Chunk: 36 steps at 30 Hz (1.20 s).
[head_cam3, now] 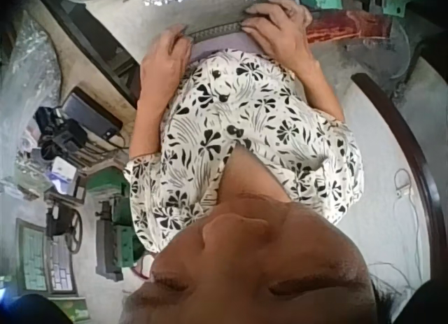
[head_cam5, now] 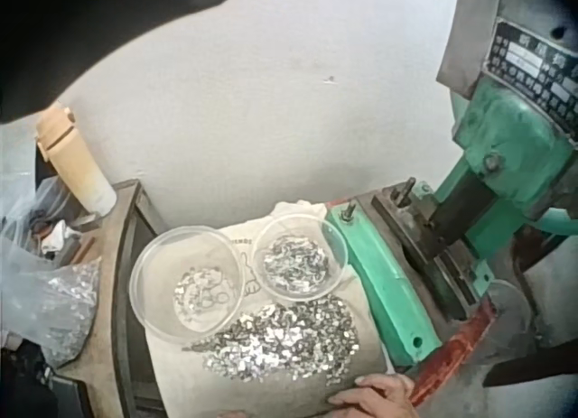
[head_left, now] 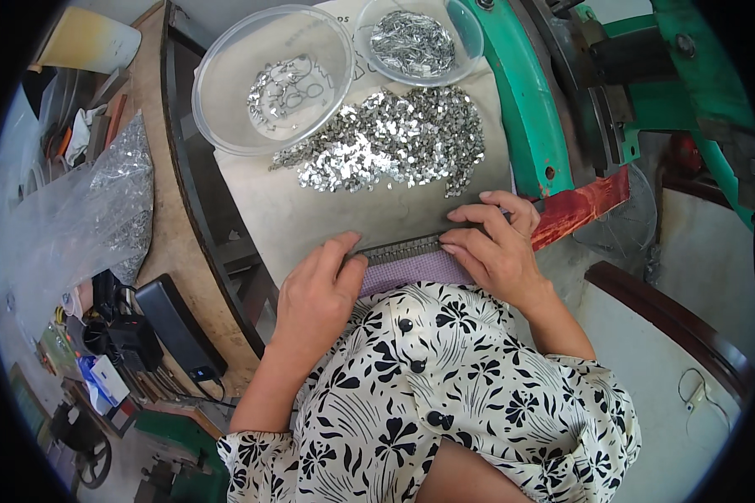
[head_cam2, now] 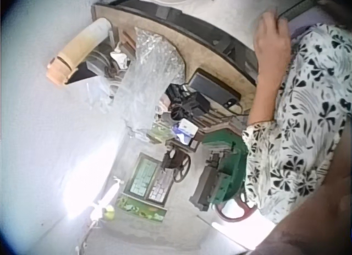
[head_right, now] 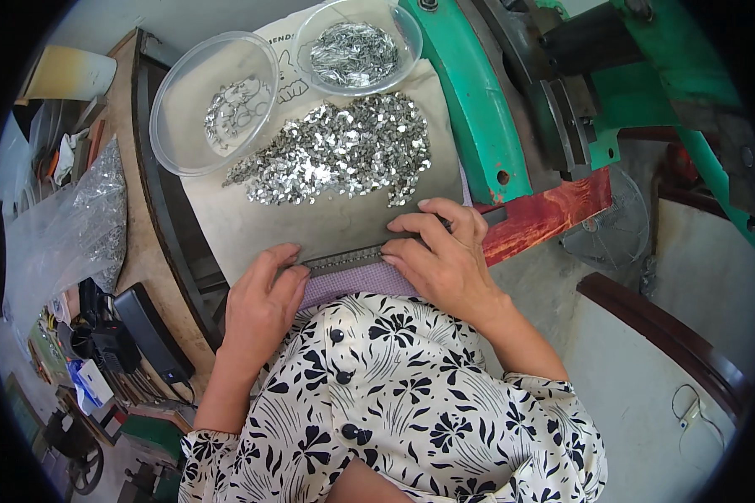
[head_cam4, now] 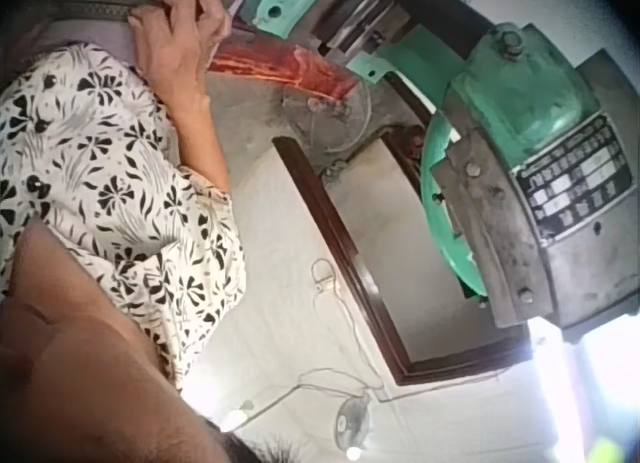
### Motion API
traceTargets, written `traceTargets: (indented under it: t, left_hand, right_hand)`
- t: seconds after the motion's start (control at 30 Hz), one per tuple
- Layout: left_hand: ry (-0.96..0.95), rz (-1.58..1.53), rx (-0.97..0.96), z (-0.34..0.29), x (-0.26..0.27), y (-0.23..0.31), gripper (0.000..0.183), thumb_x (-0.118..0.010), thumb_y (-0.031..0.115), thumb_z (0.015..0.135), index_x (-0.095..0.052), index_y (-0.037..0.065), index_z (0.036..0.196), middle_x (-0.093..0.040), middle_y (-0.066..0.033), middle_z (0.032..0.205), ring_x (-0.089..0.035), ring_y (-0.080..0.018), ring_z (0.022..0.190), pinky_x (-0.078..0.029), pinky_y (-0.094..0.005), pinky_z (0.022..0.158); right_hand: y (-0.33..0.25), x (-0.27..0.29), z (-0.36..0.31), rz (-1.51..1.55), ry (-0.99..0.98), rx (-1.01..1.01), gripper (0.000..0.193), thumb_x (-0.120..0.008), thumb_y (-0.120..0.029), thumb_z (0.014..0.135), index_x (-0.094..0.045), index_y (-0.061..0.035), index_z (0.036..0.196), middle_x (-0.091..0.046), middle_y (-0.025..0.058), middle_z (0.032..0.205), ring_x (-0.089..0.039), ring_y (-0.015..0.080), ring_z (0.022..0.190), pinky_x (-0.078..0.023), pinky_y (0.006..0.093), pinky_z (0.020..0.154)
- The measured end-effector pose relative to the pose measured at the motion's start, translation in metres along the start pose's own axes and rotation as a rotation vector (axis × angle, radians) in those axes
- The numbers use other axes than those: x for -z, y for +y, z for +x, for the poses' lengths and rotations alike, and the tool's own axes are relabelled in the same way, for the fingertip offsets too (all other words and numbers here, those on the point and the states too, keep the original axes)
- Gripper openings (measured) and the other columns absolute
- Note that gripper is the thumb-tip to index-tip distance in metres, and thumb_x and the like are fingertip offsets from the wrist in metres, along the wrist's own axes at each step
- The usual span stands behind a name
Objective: The person fits small metal pieces into the slots of a metal bar by hand, inserts the bar into a benchtop press machine, and attaches more metal pieces into the bar.
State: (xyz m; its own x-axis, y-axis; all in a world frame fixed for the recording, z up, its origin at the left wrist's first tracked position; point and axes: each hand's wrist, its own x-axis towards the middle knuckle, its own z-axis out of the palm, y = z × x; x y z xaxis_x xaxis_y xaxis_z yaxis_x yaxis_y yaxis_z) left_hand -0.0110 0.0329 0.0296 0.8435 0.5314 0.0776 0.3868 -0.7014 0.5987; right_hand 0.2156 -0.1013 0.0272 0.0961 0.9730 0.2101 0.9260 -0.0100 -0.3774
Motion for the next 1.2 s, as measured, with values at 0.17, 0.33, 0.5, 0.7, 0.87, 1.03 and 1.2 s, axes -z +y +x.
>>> traceTargets:
  t: [0.17,0.33,0.5,0.7,0.87,1.03,1.2]
  left_hand:
    - [-0.038,0.154,-0.085,0.010,0.014,-0.001,0.011,-0.068,0.006,0.077,-0.064,0.004,0.087,-0.063,-0.0064,0.112,-0.064,-0.0225,0.090,-0.050,-0.0352,0.075]
    - [0.090,0.054,0.043,0.008,0.017,-0.005,0.013,-0.073,0.009,0.073,-0.066,0.008,0.084,-0.063,-0.0054,0.109,-0.064,-0.0241,0.090,-0.050,-0.0366,0.075]
    - [0.051,-0.046,0.200,0.012,-0.001,-0.015,0.011,-0.066,0.008,0.078,-0.062,0.006,0.088,-0.056,-0.0077,0.113,-0.059,-0.0259,0.103,-0.053,-0.0407,0.082]
    - [-0.005,-0.127,0.071,0.009,0.007,-0.026,0.011,-0.068,0.006,0.081,-0.064,0.006,0.091,-0.055,-0.0085,0.112,-0.060,-0.0251,0.096,-0.053,-0.0383,0.078]
    - [-0.022,-0.091,0.057,0.010,0.009,-0.027,0.011,-0.068,0.007,0.083,-0.062,0.005,0.092,-0.055,-0.0088,0.112,-0.060,-0.0254,0.097,-0.053,-0.0382,0.078]
    - [-0.012,-0.079,0.068,0.010,0.005,-0.027,0.013,-0.069,0.008,0.084,-0.060,0.004,0.092,-0.055,-0.0098,0.112,-0.060,-0.0270,0.099,-0.052,-0.0388,0.079]
    - [0.192,-0.117,0.142,0.002,0.009,-0.027,0.014,-0.069,0.007,0.084,-0.060,0.004,0.093,-0.058,-0.0096,0.106,-0.062,-0.0302,0.090,-0.053,-0.0389,0.074]
  right_hand:
    - [0.001,0.006,0.009,0.019,0.050,-0.016,0.018,-0.079,-0.014,0.072,-0.074,-0.0158,0.089,-0.065,-0.0012,0.109,-0.049,0.0286,0.114,-0.034,0.0393,0.098]
    - [-0.001,0.012,0.013,0.009,0.118,0.007,0.019,-0.079,-0.012,0.072,-0.073,-0.0152,0.089,-0.066,-0.0001,0.106,-0.052,0.0287,0.110,-0.036,0.0406,0.096]
    - [0.002,0.007,0.008,0.004,0.116,0.002,0.018,-0.077,-0.007,0.072,-0.072,-0.0117,0.088,-0.064,0.0031,0.102,-0.050,0.0314,0.110,-0.037,0.0428,0.096]
    - [0.000,0.009,0.010,0.039,0.151,-0.004,0.021,-0.079,-0.006,0.069,-0.073,-0.0121,0.088,-0.064,0.0016,0.102,-0.049,0.0301,0.109,-0.036,0.0421,0.095]
    - [0.000,0.009,0.004,0.054,0.148,0.028,0.014,-0.077,-0.012,0.072,-0.073,-0.0129,0.085,-0.065,0.0010,0.100,-0.049,0.0305,0.109,-0.035,0.0432,0.095]
    - [0.009,-0.005,-0.015,0.012,0.199,-0.043,0.014,-0.067,-0.021,0.084,-0.074,-0.0118,0.093,-0.064,0.0056,0.104,-0.046,0.0318,0.112,-0.033,0.0455,0.100]
    - [0.017,-0.018,-0.033,-0.075,0.260,-0.115,0.030,-0.057,-0.020,0.094,-0.064,-0.0051,0.119,-0.059,0.0131,0.120,-0.042,0.0349,0.120,-0.028,0.0481,0.106]
